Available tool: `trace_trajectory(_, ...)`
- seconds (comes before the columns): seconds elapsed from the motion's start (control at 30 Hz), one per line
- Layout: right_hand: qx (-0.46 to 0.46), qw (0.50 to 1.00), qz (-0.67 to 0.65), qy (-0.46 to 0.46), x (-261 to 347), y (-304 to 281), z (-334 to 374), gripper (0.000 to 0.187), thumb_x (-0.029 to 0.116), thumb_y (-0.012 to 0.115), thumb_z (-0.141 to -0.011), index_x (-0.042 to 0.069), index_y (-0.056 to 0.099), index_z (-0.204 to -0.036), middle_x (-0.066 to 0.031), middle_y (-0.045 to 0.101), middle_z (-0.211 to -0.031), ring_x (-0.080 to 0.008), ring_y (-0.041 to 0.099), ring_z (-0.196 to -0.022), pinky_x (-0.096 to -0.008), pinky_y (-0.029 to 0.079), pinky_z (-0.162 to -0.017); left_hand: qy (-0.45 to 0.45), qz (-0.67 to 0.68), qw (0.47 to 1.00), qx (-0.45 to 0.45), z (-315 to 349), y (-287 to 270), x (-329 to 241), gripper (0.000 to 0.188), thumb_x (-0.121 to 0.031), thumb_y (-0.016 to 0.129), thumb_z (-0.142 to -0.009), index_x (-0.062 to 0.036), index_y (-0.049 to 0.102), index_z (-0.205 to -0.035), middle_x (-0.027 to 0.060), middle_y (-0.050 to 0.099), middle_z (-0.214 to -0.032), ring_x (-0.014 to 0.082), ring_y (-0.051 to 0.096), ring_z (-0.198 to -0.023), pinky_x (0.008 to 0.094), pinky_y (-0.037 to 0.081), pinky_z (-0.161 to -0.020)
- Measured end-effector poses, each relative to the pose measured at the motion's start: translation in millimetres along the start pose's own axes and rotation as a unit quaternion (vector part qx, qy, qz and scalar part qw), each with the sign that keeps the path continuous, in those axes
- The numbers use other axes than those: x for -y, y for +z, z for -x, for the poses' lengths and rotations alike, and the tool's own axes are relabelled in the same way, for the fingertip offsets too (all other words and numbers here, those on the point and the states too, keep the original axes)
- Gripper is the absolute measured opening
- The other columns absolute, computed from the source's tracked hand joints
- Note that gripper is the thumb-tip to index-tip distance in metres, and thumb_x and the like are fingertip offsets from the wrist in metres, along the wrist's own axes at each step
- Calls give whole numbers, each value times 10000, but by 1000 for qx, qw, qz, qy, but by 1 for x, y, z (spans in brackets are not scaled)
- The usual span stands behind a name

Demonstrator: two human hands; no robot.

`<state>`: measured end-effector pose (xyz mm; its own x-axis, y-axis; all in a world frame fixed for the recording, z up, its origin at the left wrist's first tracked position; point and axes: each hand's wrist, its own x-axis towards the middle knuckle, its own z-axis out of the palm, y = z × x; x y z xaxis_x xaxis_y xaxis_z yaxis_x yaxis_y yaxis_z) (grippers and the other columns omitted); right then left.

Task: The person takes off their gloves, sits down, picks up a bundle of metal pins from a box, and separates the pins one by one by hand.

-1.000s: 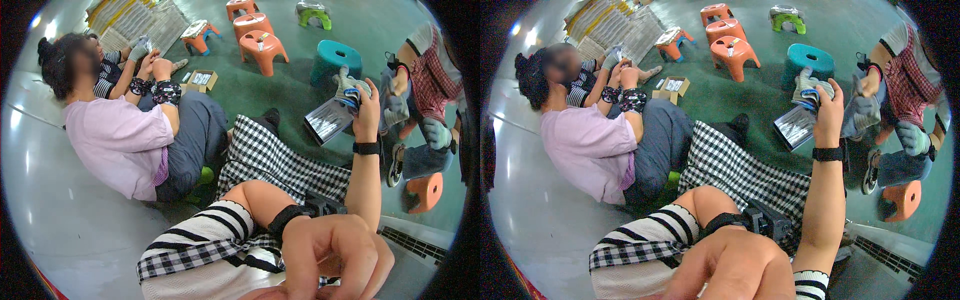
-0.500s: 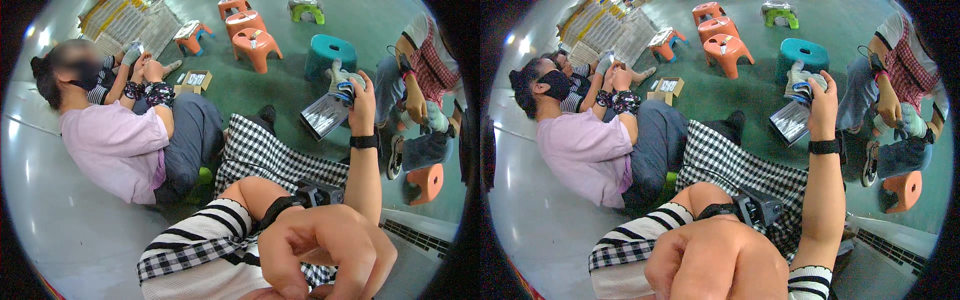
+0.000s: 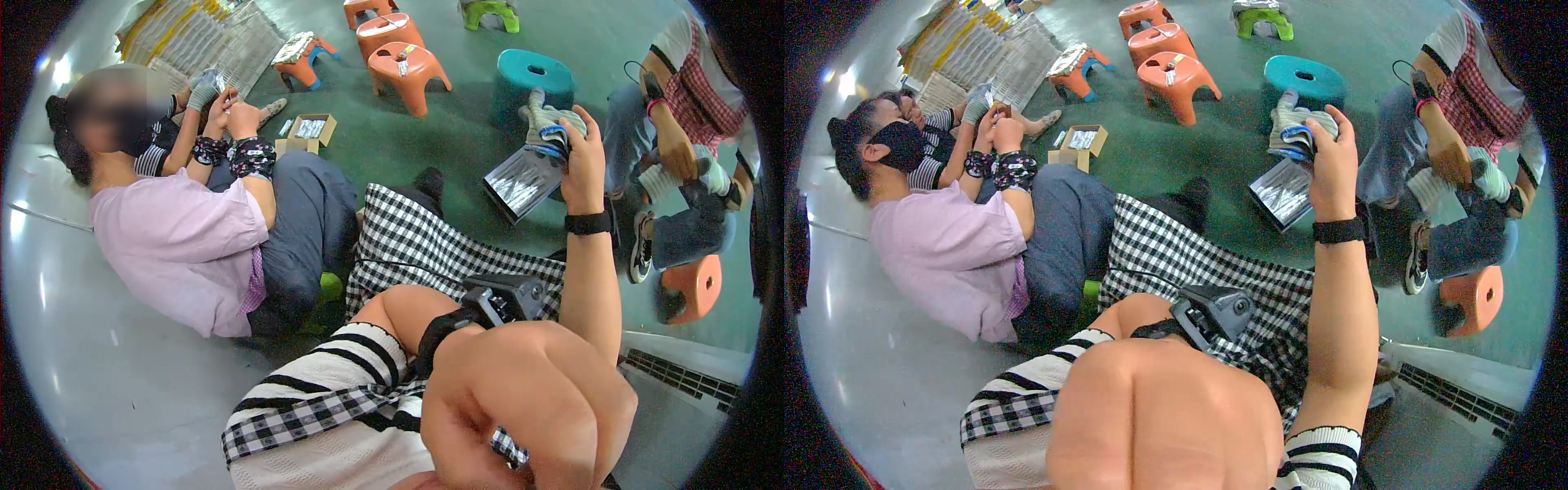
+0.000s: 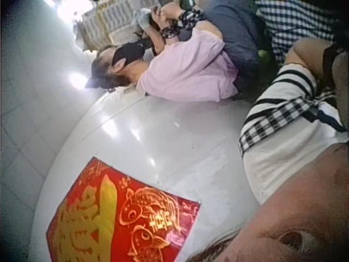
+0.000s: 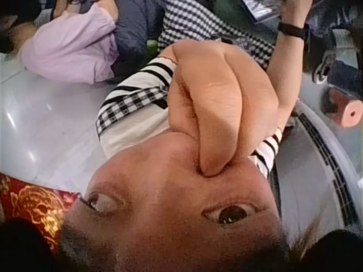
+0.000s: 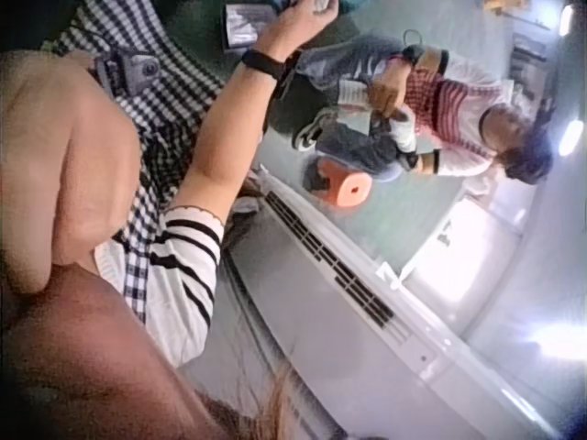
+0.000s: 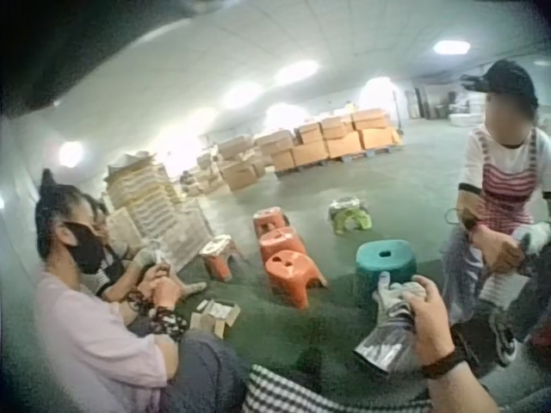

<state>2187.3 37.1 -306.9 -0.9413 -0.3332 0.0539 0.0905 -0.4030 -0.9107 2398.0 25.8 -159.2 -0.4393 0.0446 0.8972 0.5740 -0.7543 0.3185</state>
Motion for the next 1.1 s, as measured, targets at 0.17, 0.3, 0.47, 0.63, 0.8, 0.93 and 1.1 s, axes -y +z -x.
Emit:
trace_trajectory(0.17, -10, 1000, -2, 2, -2, -7, -4, 420, 83, 586, -870, 21, 442, -1260, -129, 600, -1056, -187, 618, -881, -307, 514, -740, 0, -8, 999, -42, -1, -2, 3, 192, -209, 638, -871, -59, 687, -763, 76, 640, -772, 153, 528, -575, 204, 407, -521)
trace_trajectory(0.3, -1, 1000, -1, 8, -5, -7, -6, 425, 77, 589, -866, 24, 441, -1261, -123, 601, -1044, -184, 619, -880, -304, 516, -733, -8, 22, 999, 27, -2, -11, 2, 172, -188, 634, -870, -48, 687, -784, 87, 637, -823, 156, 548, -654, 201, 416, -531)
trace_trajectory(0.47, 1, 1000, -4, 9, -4, -8, -3, 440, 78, 595, -862, 28, 434, -1268, -122, 603, -1037, -181, 623, -867, -293, 519, -716, 12, 136, 988, 69, 1, -8, 19, 162, -151, 617, -877, -12, 676, -816, 104, 618, -872, 174, 566, -720, 220, 446, -562)
trace_trajectory(0.63, 3, 1000, 5, 11, -3, -10, -3, 461, 79, 609, -846, -4, 434, -1264, -114, 580, -1030, -161, 602, -855, -268, 499, -728, 20, 174, 983, 56, 5, -4, 23, 167, -134, 602, -883, 15, 665, -842, 111, 605, -890, 189, 578, -744, 236, 466, -587)
trace_trajectory(0.8, 9, 1000, -3, -2, -6, -12, -6, 448, 79, 603, -853, 8, 438, -1263, -119, 588, -1045, -169, 608, -865, -279, 503, -731, 12, 152, 987, 60, 3, -6, 23, 181, -137, 594, -889, 31, 655, -863, 114, 599, -894, 199, 588, -748, 242, 477, -607)
trace_trajectory(0.93, 4, 1000, 1, 0, -4, -11, -3, 433, 70, 596, -858, 19, 444, -1261, -122, 591, -1056, -174, 617, -863, -291, 513, -720, 5, 99, 991, 94, 4, -9, 21, 184, -148, 597, -888, 24, 655, -855, 111, 603, -887, 196, 594, -750, 231, 476, -609)
trace_trajectory(1.1, 7, 1000, -3, -6, -8, -17, -6, 434, 73, 599, -856, 21, 445, -1258, -119, 594, -1049, -171, 617, -861, -291, 514, -714, -22, 89, 996, 19, 17, 4, 12, 100, -102, 595, -858, -14, 643, -862, 86, 600, -862, 202, 586, -725, 267, 462, -604)
